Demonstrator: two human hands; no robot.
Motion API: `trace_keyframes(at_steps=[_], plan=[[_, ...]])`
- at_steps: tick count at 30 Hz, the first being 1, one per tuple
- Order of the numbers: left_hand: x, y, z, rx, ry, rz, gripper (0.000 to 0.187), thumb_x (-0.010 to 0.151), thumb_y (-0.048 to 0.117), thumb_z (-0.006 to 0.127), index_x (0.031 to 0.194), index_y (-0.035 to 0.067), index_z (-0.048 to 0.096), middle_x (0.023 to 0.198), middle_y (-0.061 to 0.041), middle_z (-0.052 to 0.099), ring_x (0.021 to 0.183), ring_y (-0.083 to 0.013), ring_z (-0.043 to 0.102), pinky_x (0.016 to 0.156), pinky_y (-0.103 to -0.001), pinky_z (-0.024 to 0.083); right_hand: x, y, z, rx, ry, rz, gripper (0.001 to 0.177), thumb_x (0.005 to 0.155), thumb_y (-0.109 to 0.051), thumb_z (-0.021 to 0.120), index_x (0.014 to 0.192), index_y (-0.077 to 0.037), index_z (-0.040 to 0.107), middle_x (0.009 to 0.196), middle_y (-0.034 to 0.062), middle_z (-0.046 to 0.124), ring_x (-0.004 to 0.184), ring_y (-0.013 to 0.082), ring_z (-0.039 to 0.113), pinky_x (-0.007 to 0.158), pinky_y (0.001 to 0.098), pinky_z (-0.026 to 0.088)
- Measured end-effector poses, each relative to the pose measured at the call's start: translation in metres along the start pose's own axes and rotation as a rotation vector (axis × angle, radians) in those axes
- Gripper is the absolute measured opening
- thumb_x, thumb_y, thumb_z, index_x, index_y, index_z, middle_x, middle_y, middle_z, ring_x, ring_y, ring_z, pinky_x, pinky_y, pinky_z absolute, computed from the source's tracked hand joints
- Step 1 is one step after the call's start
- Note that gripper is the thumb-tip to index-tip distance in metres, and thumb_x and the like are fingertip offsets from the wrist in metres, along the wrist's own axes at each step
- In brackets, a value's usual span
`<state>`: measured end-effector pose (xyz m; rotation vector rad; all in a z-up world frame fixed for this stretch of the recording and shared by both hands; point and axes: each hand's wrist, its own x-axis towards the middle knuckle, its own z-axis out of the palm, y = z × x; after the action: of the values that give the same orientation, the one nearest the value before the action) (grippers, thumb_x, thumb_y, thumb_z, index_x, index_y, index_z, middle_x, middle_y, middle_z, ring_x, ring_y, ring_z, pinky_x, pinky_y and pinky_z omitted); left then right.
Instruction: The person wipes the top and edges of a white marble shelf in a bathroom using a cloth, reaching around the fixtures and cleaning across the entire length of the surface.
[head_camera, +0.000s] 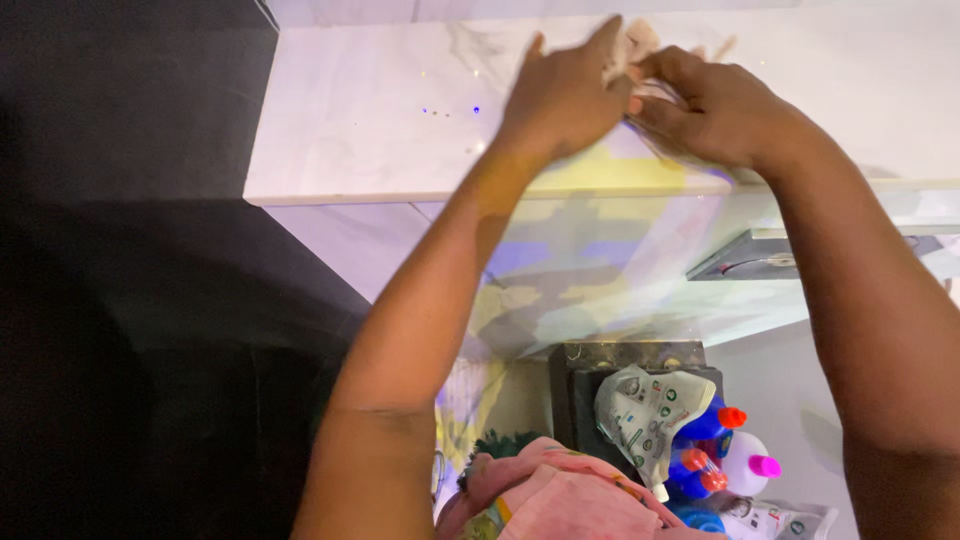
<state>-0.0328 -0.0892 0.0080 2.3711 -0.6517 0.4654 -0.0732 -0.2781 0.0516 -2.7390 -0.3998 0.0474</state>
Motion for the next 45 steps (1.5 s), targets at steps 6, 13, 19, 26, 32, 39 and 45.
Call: trace_keyframes(at_steps=[6,13,19,26,32,39,45], plan=[[-0.021,-0.028,-0.013,-0.678,-0.161,-0.072,0.076,0.098,0.055,0.058,0.152,0.003,0.042,0.141,-0.019,0.065,0.123,-0.0347,0.067,0.107,-0.04,0.05,-0.007,-0.03,0.041,-0.131,0.554,-0.295,0.062,0.092,-0.045,0.07,0.136,-0.003,0.056,0.102,0.0194,0.072,0.097,0.0412,0.071,0.091,0.0554,0.048],[-0.054,0.003,-0.007,0.106,0.276,-0.128,0.055,0.097,0.043,0.065,0.137,0.006,0.064,0.152,-0.021,0.054,0.147,-0.0357,0.046,0.129,-0.055,0.025,-0.01,-0.03,0.052,-0.162,0.576,-0.233,0.028,0.104,-0.031,0.064,0.125,-0.015,0.071,0.106,0.0165,0.071,0.099,0.0402,0.067,0.09,0.0528,0.052],[-0.044,0.014,-0.009,0.291,-0.046,-0.234,0.084,0.096,0.064,0.048,0.154,0.003,0.039,0.161,-0.03,0.024,0.151,-0.0504,0.012,0.118,-0.068,0.008,-0.057,0.066,0.013,-0.13,0.504,-0.052,0.04,0.094,-0.019,0.059,0.132,-0.016,0.07,0.126,0.0145,0.071,0.112,0.0395,0.065,0.094,0.052,0.05],[-0.041,0.016,-0.009,0.358,-0.162,-0.247,0.092,0.095,0.073,0.037,0.156,0.004,0.033,0.163,-0.03,0.019,0.151,-0.0514,0.008,0.117,-0.07,0.005,-0.076,0.194,-0.039,0.169,0.537,0.451,0.051,0.097,-0.019,0.051,0.146,-0.013,0.062,0.111,0.0235,0.07,0.095,0.0347,0.07,0.083,0.0473,0.054],[-0.043,0.02,-0.005,0.406,-0.1,-0.237,0.09,0.096,0.07,0.041,0.154,0.002,0.036,0.161,-0.032,0.023,0.15,-0.0527,0.013,0.118,-0.068,0.008,-0.084,0.197,-0.017,-0.05,0.718,0.203,0.037,0.098,-0.008,0.057,0.132,-0.004,0.069,0.108,0.0184,0.073,0.094,0.0248,0.073,0.083,0.0389,0.058],[-0.044,0.017,0.0,0.407,-0.061,-0.213,0.085,0.096,0.064,0.046,0.151,-0.001,0.041,0.158,-0.034,0.028,0.148,-0.0548,0.018,0.117,-0.07,0.011,-0.089,0.066,0.032,0.035,0.696,0.046,0.025,0.105,-0.022,0.075,0.126,-0.008,0.072,0.108,0.0127,0.074,0.083,0.0232,0.072,0.08,0.0369,0.058],[-0.045,0.014,0.0,0.396,-0.04,-0.187,0.085,0.096,0.064,0.047,0.15,-0.002,0.042,0.157,-0.035,0.03,0.147,-0.0553,0.02,0.116,-0.07,0.011,-0.08,-0.005,0.051,-0.067,0.676,-0.079,0.022,0.1,-0.018,0.074,0.12,-0.01,0.073,0.118,0.0134,0.072,0.085,0.031,0.072,0.076,0.0406,0.057]])
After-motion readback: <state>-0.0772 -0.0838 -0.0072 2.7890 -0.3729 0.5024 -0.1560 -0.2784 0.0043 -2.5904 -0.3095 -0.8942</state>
